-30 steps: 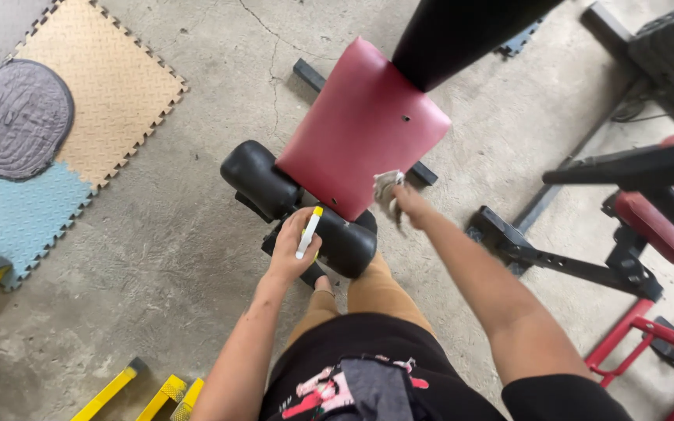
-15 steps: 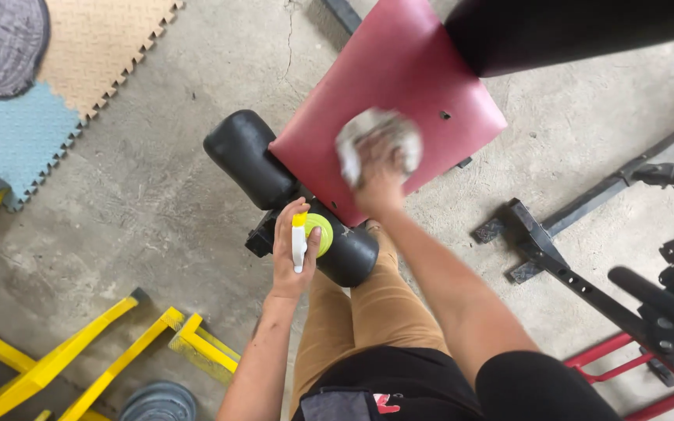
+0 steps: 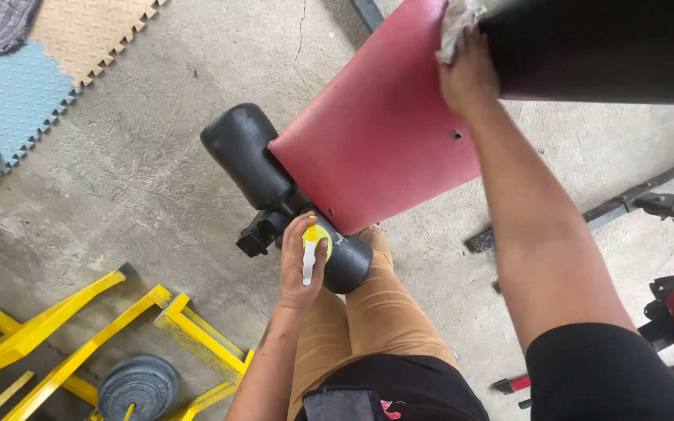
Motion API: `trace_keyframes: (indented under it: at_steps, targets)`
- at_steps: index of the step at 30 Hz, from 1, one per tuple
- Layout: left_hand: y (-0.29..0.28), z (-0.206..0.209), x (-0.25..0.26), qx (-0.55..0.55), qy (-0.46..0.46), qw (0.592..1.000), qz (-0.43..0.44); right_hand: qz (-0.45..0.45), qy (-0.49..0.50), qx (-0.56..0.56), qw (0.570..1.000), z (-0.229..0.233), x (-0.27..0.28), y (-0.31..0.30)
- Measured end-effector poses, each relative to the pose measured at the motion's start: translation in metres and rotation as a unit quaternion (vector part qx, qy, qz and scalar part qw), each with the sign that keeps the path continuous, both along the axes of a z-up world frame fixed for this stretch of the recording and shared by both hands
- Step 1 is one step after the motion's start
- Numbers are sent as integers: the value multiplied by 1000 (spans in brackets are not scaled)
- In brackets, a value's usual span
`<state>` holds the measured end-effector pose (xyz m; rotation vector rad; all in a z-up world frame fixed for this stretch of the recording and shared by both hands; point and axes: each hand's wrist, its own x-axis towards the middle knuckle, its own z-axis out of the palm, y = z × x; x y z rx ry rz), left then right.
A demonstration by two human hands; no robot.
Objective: Wiping down and cleaning various gym machines and benches using a spray bottle and a cloth.
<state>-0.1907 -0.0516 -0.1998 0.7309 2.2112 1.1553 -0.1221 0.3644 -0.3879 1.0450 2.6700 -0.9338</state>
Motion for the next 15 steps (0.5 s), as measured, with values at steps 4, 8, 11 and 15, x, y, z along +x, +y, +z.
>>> trace_keyframes:
  at_steps: [4, 8, 11, 15]
  targets:
    - [5, -5, 3, 25, 5, 1000, 15, -60, 11, 90, 994, 12, -61, -81]
    - [1, -1, 5, 6, 7, 1000, 24, 180, 48, 28, 982, 44, -75, -222]
    - [7, -3, -1, 12, 20, 1000, 16, 327, 124, -2, 937, 21, -70, -278]
    - [9, -3, -1, 9, 19, 1000, -2, 469, 163, 95, 863, -10, -79, -253]
